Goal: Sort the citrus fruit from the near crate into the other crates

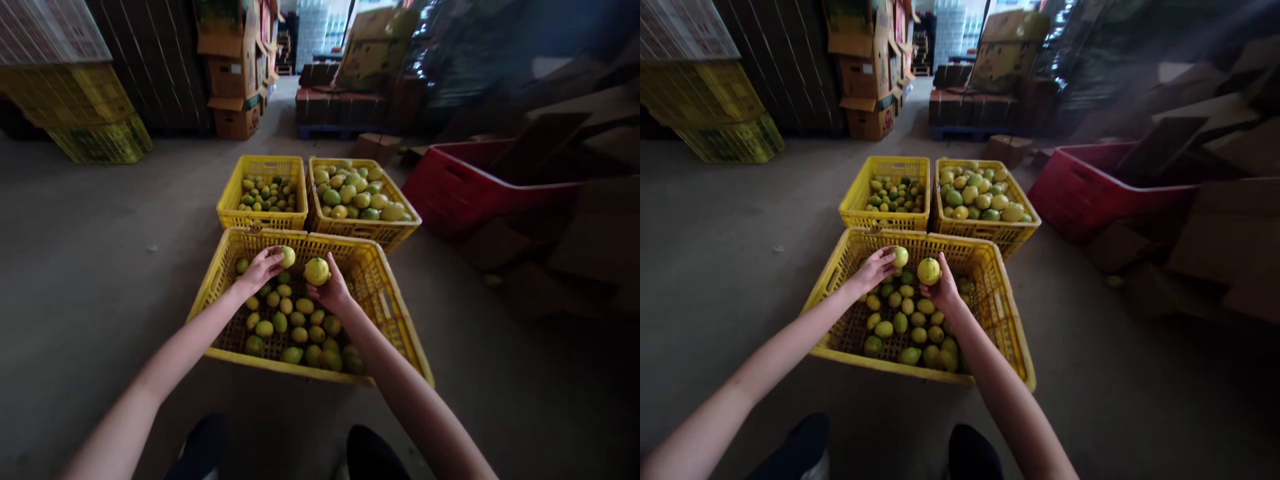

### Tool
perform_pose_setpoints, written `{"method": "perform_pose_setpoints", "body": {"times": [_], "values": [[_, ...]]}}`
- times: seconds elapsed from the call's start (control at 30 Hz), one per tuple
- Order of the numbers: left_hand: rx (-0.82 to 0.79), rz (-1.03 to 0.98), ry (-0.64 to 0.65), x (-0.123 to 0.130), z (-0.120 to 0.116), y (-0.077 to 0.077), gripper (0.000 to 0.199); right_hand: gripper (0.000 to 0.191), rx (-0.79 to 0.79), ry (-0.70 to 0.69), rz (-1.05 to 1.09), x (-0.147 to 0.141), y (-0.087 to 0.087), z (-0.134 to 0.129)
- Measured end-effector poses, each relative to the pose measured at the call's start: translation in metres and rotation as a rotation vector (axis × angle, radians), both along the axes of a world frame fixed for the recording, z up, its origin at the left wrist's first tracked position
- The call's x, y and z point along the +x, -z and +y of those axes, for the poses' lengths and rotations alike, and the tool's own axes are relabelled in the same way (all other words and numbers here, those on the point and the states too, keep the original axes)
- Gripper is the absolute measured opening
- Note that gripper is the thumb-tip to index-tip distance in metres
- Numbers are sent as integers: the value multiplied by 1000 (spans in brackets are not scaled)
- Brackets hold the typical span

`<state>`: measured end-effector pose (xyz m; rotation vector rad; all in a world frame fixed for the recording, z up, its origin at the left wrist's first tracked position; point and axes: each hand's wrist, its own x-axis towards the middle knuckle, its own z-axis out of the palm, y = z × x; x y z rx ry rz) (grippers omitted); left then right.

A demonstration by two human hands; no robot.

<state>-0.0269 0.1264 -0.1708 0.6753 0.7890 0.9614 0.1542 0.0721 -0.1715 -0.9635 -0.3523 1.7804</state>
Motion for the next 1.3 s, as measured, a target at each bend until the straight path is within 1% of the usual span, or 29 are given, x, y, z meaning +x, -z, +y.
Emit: {"method": "perform_pose_setpoints", "body": {"times": [0.07, 0.13, 0.17, 0.23, 0.27, 0.33, 0.37, 0.4, 0.43, 0.5, 0.57, 0.63, 0.7, 0.77, 0.87, 0.93, 1.0, 1.13, 1.2, 1.3], "values": [[-18, -72, -41, 9, 14, -28, 24, 40, 68, -23, 37, -1, -30, 9], [-21, -132, -63, 21, 28, -62, 22, 29, 125, -34, 46, -5, -66, 22], [-22, -153, -78, 27, 35, -79, 23, 27, 150, -27, 44, -8, -84, 29], [-37, -178, -128, 37, 47, -112, 26, 29, 192, 30, 37, -14, -118, 42], [-51, -185, -158, 40, 52, -126, 27, 31, 209, 75, 33, -17, -132, 47], [-79, -207, -202, 46, 57, -147, 29, 33, 243, 171, 39, -21, -150, 56], [-91, -225, -215, 48, 57, -152, 30, 31, 255, 218, 51, -23, -154, 59], [-108, -247, -224, 49, 56, -154, 29, 29, 265, 262, 68, -23, -155, 61], [-130, -268, -234, 50, 54, -153, 27, 26, 269, 299, 86, -23, -152, 62], [-179, -295, -263, 50, 48, -145, 25, 23, 242, 348, 109, -22, -142, 62], [-223, -300, -294, 50, 41, -134, 25, 22, 171, 363, 102, -18, -130, 62], [-249, -292, -300, 49, 36, -126, 26, 23, 114, 374, 95, -15, -122, 61], [-276, -291, -297, 49, 32, -124, 26, 22, 107, 403, 108, -14, -120, 61], [-295, -290, -293, 50, 30, -125, 24, 21, 122, 433, 129, -15, -121, 61], [-251, -309, -313, 54, 25, -126, 28, 21, 121, 454, 135, -21, -121, 59], [-225, -326, -343, 56, 18, -120, 31, 21, 102, 476, 118, -26, -115, 54], [-243, -339, -357, 57, 8, -109, 33, 24, 75, 509, 100, -31, -105, 45], [-281, -380, -290, 56, -10, -87, 34, 29, 101, 480, 98, -39, -87, 27], [-296, -403, -287, 56, -13, -82, 31, 28, 127, 470, 107, -42, -84, 22], [-314, -395, -277, 54, -11, -84, 30, 27, 154, 482, 94, -47, -84, 22]]}}
